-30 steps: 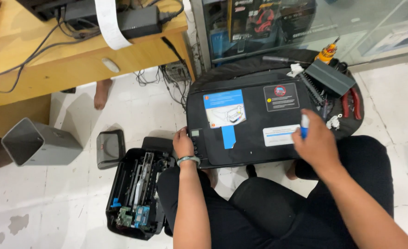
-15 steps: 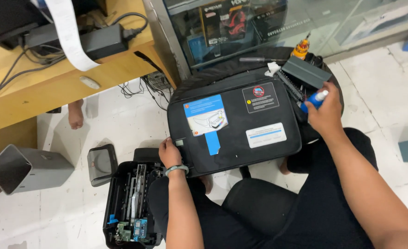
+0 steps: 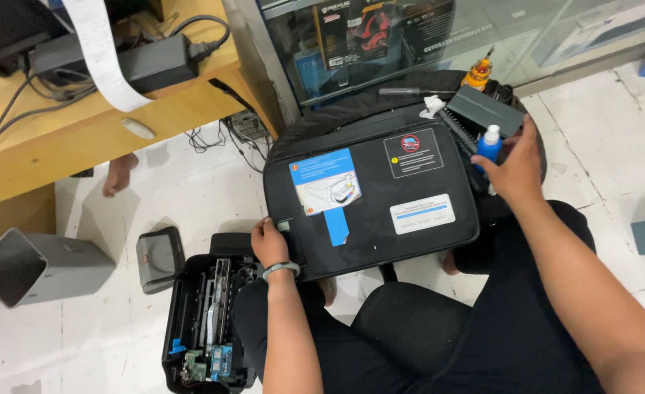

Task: The person cleans the exterior and interior surfaces of a flatbed scanner using a spray bottle and a white cloth. They wipe the top lid, open the scanner to clean the glass and control panel, and then close it.

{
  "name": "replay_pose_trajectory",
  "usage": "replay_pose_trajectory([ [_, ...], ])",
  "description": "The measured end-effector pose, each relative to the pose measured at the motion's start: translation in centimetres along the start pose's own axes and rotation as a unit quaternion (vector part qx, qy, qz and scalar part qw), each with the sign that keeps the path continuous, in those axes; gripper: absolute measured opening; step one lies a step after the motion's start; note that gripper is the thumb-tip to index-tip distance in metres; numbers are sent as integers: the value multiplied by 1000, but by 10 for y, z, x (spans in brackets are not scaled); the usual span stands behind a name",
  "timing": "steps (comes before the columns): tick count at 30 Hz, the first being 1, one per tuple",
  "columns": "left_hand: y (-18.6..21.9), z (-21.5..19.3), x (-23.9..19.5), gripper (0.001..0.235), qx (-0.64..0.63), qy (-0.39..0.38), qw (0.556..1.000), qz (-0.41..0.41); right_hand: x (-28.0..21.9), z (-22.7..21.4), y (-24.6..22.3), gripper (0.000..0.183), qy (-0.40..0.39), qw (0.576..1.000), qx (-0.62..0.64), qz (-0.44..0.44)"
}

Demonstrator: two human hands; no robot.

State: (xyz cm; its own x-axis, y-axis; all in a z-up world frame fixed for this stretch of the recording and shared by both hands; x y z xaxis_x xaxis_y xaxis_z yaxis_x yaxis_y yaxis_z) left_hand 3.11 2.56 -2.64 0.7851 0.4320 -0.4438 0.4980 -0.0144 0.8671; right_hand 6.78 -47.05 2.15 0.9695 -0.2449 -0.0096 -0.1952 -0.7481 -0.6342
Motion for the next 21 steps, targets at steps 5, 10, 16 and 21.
replay_pose_trajectory([
  [5,-8,1,9,39,-17,1,1000,-10,22,-14,-6,83,20,995,32,-95],
  [10,-4,3,5,37,-11,3,1000,-25,124,18,22,12,71,944,-195,-255],
  [16,-1,3,4,37,-14,18,999,-30,221,85,-8,34,-115,915,-362,-135],
  [21,2,3,2,38,-17,0,999,-38,262,121,28,44,-179,880,-440,-6],
])
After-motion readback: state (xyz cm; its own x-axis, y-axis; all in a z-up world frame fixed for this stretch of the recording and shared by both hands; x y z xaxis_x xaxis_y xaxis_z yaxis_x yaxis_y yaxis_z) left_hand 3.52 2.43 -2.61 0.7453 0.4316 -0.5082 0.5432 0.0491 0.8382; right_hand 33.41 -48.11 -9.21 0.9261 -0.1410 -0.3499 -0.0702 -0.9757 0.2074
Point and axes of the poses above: each hand's wrist, its own x-axis towards the middle knuckle, its own z-axis out of the palm, y = z × x, the point moved 5 cm from there along x, towards the middle knuckle, and after that the axes turned 14 degrees about -y, right-handed, at the moved point
